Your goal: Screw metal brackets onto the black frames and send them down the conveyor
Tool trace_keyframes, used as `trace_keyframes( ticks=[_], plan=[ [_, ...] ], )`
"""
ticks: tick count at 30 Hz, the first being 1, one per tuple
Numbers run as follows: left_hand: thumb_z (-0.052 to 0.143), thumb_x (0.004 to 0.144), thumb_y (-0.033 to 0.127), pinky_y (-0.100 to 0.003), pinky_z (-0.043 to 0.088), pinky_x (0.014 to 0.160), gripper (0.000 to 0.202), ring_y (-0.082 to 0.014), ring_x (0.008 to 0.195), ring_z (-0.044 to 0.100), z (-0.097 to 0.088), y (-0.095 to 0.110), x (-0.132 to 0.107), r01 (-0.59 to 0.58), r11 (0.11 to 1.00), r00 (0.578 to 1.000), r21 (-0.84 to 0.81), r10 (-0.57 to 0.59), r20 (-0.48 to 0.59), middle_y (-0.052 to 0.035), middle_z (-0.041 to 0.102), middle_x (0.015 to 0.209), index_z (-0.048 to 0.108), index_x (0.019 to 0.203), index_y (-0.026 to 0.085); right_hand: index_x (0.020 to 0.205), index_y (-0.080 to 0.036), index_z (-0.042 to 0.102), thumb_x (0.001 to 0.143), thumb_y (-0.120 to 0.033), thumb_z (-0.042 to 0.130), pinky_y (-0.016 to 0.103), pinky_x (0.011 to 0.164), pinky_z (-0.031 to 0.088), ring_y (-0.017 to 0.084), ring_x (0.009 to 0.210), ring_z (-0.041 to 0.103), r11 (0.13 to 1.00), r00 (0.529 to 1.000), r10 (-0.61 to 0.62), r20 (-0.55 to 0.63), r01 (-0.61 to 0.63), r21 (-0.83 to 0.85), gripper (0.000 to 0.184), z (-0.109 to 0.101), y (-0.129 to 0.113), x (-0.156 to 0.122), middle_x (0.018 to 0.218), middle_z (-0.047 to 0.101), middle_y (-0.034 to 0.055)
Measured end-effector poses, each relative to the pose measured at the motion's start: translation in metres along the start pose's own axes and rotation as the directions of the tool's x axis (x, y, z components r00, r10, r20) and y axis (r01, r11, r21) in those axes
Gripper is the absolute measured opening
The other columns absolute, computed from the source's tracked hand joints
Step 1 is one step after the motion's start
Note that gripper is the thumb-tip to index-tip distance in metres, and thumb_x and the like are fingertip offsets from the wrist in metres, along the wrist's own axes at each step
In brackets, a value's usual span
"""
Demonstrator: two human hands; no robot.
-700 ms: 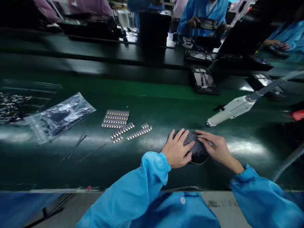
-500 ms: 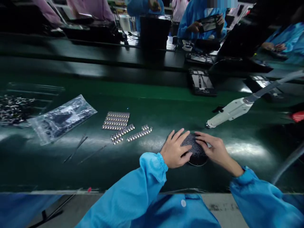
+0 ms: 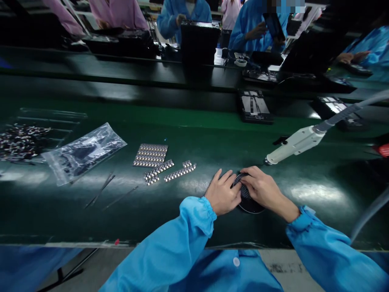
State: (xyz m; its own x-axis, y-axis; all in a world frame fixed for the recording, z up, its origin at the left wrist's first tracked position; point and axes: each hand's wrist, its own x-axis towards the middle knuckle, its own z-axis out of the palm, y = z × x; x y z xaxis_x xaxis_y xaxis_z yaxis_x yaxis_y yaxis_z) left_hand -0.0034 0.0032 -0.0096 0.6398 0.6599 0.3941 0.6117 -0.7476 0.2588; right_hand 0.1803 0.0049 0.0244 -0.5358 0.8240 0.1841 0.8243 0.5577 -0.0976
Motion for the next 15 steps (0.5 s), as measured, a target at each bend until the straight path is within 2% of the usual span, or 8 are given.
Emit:
trace_keyframes(
  ticks=[7, 11, 15],
  plan=[
    [0.049, 0.089, 0.026, -0.054, 0.041, 0.102, 0.028, -0.0308, 0.119, 0.055, 0.002, 0.005, 0.002, 0.023, 1.0, 0.999, -0.001, -0.023, -0.03, -0.0123, 0.066, 0.117, 0.067, 0.106, 0.015, 0.073, -0.016, 0.065, 0.075, -0.003, 0.05, 0.032, 0.067, 0.053, 0.025, 0.09, 0.057, 0.992, 1.0, 0.001, 0.003, -0.001, -0.126, 0.02, 0.0, -0.01, 0.005, 0.1, 0.068, 0.0118],
    [0.049, 0.089, 0.025, -0.053, 0.042, 0.101, 0.027, -0.0311, 0.117, 0.057, 0.002, 0.007, 0.004, 0.025, 0.999, 0.999, 0.02, -0.025, -0.041, -0.0137, 0.067, 0.114, 0.069, 0.103, 0.013, 0.076, -0.015, 0.065, 0.074, -0.002, 0.05, 0.035, 0.071, 0.054, 0.026, 0.089, 0.057, 0.985, 0.999, 0.022, 0.026, -0.018, -0.174, 0.021, 0.004, -0.017, 0.007, 0.1, 0.068, 0.0142],
    [0.049, 0.089, 0.025, -0.052, 0.043, 0.101, 0.028, -0.0307, 0.117, 0.057, 0.004, 0.007, 0.003, 0.022, 0.999, 0.998, 0.023, -0.021, -0.062, -0.0129, 0.068, 0.114, 0.069, 0.104, 0.014, 0.079, -0.012, 0.066, 0.074, -0.001, 0.047, 0.037, 0.073, 0.055, 0.029, 0.091, 0.061, 0.994, 1.0, 0.022, -0.008, -0.022, -0.103, 0.023, 0.006, -0.013, 0.01, 0.098, 0.069, 0.0172]
  ],
)
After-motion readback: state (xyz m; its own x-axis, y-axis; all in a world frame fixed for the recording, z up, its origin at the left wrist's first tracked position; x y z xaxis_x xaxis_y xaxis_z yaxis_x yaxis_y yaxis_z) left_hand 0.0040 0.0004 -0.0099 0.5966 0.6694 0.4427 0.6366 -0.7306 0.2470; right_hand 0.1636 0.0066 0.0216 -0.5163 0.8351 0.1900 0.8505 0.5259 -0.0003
